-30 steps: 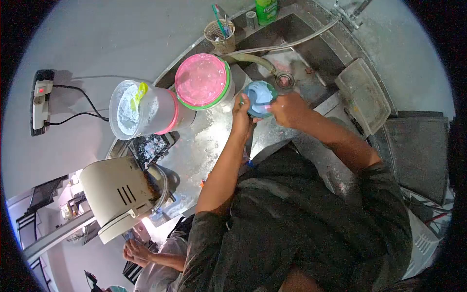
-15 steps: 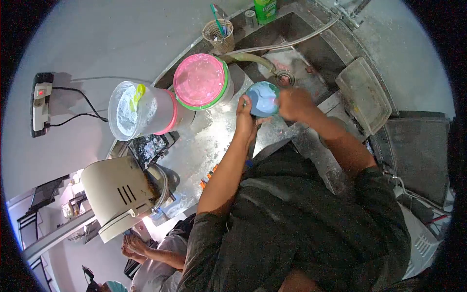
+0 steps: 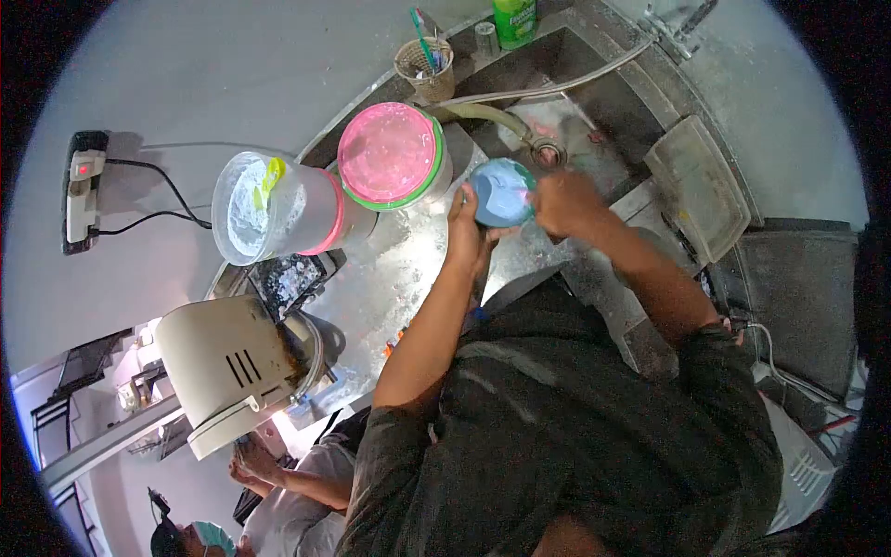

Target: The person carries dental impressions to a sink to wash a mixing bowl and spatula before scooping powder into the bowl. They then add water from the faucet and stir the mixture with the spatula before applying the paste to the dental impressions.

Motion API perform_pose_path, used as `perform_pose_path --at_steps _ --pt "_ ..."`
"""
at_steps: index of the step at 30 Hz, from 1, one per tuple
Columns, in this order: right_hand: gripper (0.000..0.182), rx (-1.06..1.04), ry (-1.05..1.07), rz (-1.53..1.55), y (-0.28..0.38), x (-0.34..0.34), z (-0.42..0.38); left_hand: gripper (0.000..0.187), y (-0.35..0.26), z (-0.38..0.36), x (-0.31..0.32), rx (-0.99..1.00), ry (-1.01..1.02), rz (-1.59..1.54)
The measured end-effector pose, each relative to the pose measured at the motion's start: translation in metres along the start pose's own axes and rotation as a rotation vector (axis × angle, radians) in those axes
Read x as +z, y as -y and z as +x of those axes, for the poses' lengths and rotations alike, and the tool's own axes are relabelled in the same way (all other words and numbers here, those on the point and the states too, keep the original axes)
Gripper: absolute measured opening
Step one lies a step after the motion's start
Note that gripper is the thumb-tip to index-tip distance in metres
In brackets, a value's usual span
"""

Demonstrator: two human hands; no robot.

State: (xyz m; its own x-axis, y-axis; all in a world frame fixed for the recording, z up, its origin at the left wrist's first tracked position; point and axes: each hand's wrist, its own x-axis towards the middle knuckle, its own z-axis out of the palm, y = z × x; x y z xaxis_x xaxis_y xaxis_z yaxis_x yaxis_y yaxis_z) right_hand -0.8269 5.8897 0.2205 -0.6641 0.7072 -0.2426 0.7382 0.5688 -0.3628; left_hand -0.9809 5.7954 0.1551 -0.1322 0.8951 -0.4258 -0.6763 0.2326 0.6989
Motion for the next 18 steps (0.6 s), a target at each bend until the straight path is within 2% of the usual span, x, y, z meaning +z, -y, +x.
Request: perform_pose_path --at_steps 1,3,5,7,8,9,10,11,13,14,16,17,18 --pt "0.035 0.001 0.007 0.004 0.004 0.007 -0.008 0.059 0.003 0.003 -0.006 0.042 -0.002 0.006" --pt "0.036 -0.15 -0.039 -0.056 0.027 -0.005 -0.019 0.06 0.007 -0.011 0.006 0.018 0.014 0.079" --pt "0.036 -0.149 -0.017 -0.03 0.011 -0.007 -0.008 0.063 0.001 -0.023 0.012 -0.081 -0.029 0.168" --pt "0.036 0.017 -0.021 -0.046 0.002 0.008 0.001 0.063 -0.002 -0.012 -0.004 0.013 -0.047 -0.078" --pt "0.036 -0.016 -0.011 -0.034 0.013 0.006 -0.001 0.063 0.006 -0.006 -0.01 0.04 -0.079 0.045" --pt "0.039 -0.045 0.086 -0.09 0.026 0.0 -0.011 0.062 0.017 -0.005 -0.012 0.058 -0.112 0.168" --pt "0.043 -0.074 0.181 -0.15 0.035 -0.002 -0.017 0.062 0.02 -0.013 -0.008 -0.001 -0.094 0.223" --pt "0.043 -0.101 0.187 -0.147 0.026 0.002 -0.01 0.062 0.017 -0.02 0.0 -0.056 -0.068 0.276" --pt "0.038 0.023 0.075 -0.043 -0.006 0.006 0.014 0.065 0.004 -0.028 0.009 -0.028 -0.115 0.057" --pt "0.038 -0.001 0.074 -0.045 0.006 0.004 0.012 0.067 0.003 -0.018 -0.002 -0.037 -0.123 -0.08" --pt "0.037 -0.137 0.182 -0.227 0.03 0.0 -0.013 0.068 -0.003 -0.017 -0.004 -0.008 -0.131 -0.003" --pt "0.037 -0.145 0.188 -0.224 0.032 -0.003 -0.011 0.069 -0.003 -0.019 -0.002 0.009 -0.119 0.075" --pt "0.035 -0.055 0.216 -0.154 0.032 -0.006 -0.005 0.068 0.0 -0.025 0.004 -0.016 -0.082 0.105"
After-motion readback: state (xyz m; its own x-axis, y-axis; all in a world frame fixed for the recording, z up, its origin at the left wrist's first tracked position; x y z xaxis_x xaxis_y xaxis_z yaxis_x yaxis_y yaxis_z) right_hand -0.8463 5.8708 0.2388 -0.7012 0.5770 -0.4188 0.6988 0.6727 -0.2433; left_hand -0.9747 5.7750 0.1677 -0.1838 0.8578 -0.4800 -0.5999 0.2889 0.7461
